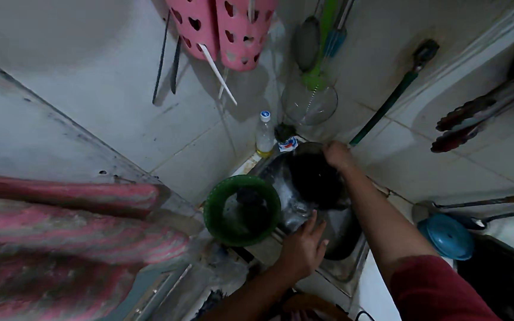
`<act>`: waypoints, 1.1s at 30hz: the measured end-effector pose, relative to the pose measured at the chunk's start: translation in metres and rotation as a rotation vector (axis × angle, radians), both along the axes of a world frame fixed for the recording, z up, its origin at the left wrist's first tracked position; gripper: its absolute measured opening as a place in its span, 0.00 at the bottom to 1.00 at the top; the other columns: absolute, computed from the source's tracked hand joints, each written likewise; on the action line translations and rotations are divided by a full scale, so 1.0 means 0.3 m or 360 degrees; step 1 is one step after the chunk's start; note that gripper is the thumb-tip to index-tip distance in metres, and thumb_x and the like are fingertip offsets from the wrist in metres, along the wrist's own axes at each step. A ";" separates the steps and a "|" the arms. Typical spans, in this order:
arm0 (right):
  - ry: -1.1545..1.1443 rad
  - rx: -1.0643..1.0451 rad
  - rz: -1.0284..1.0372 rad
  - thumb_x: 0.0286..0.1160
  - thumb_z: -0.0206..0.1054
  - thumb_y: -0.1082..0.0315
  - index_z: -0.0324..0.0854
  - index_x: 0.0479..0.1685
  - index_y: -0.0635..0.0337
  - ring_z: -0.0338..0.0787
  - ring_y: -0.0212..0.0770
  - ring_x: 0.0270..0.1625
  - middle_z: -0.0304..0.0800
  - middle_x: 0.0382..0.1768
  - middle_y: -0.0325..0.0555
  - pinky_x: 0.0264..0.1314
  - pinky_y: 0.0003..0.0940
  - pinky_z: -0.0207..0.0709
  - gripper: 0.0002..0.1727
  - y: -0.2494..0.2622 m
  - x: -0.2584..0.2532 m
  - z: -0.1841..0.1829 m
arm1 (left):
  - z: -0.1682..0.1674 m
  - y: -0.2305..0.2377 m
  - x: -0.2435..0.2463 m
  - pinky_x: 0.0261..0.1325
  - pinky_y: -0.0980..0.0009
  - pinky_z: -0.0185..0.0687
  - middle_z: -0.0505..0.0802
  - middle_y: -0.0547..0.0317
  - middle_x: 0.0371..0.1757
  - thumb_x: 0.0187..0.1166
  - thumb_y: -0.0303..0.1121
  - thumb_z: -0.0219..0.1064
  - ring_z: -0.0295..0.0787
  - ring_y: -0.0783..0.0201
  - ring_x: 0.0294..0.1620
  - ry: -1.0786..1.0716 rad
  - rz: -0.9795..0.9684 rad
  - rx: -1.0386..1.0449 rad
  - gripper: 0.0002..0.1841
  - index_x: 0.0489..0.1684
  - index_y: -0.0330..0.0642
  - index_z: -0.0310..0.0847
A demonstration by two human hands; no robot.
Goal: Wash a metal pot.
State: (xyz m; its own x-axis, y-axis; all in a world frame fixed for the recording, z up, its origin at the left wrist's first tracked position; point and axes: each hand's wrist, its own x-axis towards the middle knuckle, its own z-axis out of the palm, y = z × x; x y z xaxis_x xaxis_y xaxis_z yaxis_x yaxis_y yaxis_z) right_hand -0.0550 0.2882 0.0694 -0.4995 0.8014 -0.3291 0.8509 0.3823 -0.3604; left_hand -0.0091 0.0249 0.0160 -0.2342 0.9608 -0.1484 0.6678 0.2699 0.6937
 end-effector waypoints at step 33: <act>0.2565 -0.0746 -0.1396 0.92 0.39 0.51 0.73 0.68 0.55 0.91 0.41 0.53 0.89 0.52 0.45 0.54 0.49 0.87 0.25 -0.063 0.779 -0.374 | 0.103 0.744 -0.370 0.78 0.40 0.67 0.84 0.35 0.72 0.94 0.40 0.50 0.79 0.40 0.75 -0.0284 -0.0091 -0.0059 0.23 0.82 0.41 0.71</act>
